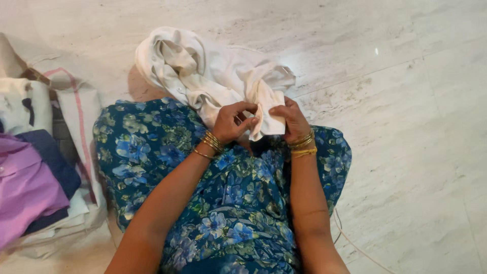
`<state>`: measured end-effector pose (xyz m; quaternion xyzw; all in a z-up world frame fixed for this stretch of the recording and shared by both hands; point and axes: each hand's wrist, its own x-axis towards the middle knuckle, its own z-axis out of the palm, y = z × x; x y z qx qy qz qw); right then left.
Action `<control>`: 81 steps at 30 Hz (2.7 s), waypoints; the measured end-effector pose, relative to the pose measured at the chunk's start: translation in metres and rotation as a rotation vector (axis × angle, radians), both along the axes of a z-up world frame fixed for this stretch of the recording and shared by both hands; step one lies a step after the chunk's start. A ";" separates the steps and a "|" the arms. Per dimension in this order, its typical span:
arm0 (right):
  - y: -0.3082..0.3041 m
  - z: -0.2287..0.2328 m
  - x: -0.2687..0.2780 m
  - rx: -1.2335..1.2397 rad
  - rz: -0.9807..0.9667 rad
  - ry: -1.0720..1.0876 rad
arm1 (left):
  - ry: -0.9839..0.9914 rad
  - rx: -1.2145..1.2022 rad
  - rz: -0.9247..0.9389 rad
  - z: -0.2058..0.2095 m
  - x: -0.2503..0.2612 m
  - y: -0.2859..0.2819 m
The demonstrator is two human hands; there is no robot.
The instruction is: The person folds a purple shirt on the floor, smoothing it out and folding it into a compact stack. They then pick up a white shirt, button it, and begin folding it.
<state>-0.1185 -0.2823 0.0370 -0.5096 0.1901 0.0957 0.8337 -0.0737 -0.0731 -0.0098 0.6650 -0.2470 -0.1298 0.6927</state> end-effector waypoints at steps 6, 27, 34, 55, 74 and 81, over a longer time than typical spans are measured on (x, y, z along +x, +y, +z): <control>0.030 -0.014 0.001 -0.158 0.030 0.032 | -0.015 0.223 -0.002 -0.033 0.010 0.003; 0.027 -0.044 0.007 -0.514 0.011 -0.012 | -0.587 0.727 0.388 -0.033 0.000 0.007; 0.000 -0.046 0.012 -0.559 -0.077 -0.186 | -0.301 0.146 0.273 -0.032 0.009 0.001; 0.076 -0.023 0.004 -1.068 0.022 -0.560 | 0.288 -0.069 0.219 -0.078 0.020 -0.008; 0.056 -0.037 0.013 -0.783 0.040 -0.250 | 0.445 -0.131 0.149 -0.083 0.016 -0.009; 0.043 -0.047 0.009 -0.576 0.014 -0.273 | 0.542 -0.308 0.052 -0.065 0.014 0.001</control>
